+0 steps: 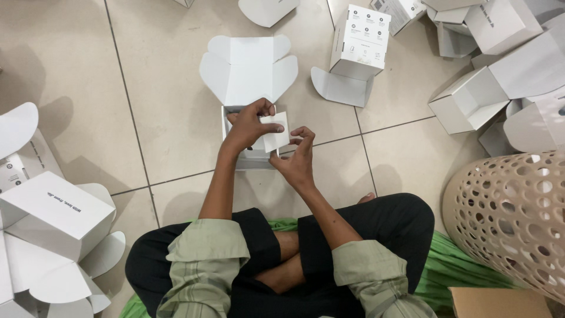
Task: The person packs small items into boxes while sitting on the floor, including placing leaflets and small electronic devices into white cardboard boxes, closing the lids, and placing finished boxes into a larger carton.
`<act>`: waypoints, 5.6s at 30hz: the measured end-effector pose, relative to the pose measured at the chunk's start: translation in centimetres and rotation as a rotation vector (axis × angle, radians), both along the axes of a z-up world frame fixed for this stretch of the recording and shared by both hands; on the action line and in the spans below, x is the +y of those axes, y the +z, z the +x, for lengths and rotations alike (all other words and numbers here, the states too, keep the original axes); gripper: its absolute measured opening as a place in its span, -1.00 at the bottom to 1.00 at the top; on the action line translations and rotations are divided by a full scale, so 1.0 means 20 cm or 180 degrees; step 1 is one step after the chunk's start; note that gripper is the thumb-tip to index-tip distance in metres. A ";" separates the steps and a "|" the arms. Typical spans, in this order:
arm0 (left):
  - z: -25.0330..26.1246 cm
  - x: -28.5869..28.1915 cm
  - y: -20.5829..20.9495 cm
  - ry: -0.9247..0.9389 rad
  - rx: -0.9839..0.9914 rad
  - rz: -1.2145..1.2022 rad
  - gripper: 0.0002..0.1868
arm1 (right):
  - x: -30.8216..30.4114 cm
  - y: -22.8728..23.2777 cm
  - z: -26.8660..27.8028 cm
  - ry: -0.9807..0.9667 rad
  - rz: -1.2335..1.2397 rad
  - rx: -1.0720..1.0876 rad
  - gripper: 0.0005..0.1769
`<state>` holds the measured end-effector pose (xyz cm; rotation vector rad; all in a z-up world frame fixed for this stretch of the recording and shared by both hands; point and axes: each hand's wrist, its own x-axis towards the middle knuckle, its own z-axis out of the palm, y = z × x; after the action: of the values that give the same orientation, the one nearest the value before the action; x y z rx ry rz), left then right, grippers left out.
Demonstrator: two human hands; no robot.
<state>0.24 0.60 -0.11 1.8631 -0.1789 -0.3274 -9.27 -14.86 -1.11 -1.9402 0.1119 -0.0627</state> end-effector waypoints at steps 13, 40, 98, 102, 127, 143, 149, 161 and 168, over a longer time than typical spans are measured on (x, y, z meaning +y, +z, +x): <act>0.01 0.14 0.09 -0.0240 0.0534 -0.0326 -0.58 | 0.01 -0.01 -0.01 0.0184 0.0063 0.0028 -0.29; -0.23 0.00 0.23 0.1548 -0.0708 0.0787 -0.38 | 0.11 0.01 -0.03 0.0138 -0.0978 -0.0864 -0.37; -0.17 0.10 0.22 0.0938 0.0236 0.3236 -0.14 | 0.17 0.14 -0.05 0.0683 -0.1421 -0.1103 -0.55; -0.21 0.09 0.22 0.1449 0.0033 0.2717 -0.15 | 0.16 0.19 -0.02 0.0848 -0.1374 -0.1112 -0.54; -0.40 0.56 0.06 0.3773 -0.0433 0.1598 -0.29 | 0.20 0.23 -0.01 0.1395 -0.2193 -0.1431 -0.40; -0.24 0.37 -0.27 0.2790 0.0650 -0.0664 0.04 | 0.23 0.22 -0.02 0.1820 -0.2954 -0.1337 -0.43; -0.23 0.33 -0.32 0.2512 0.0517 -0.0930 0.15 | 0.32 0.11 0.05 0.1506 -0.3197 -0.1732 -0.41; -0.21 0.32 -0.33 0.2381 0.0723 -0.0942 0.08 | 0.38 0.17 0.00 0.1630 -0.2696 -0.1503 -0.18; -0.23 0.28 -0.25 0.2403 0.1226 -0.0966 0.00 | 0.38 0.10 0.02 0.1868 -0.2279 -0.1504 -0.40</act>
<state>-4.38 6.23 -5.15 1.4106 0.6883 -0.1138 -8.91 -7.21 0.81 -2.5251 -0.8995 -0.1863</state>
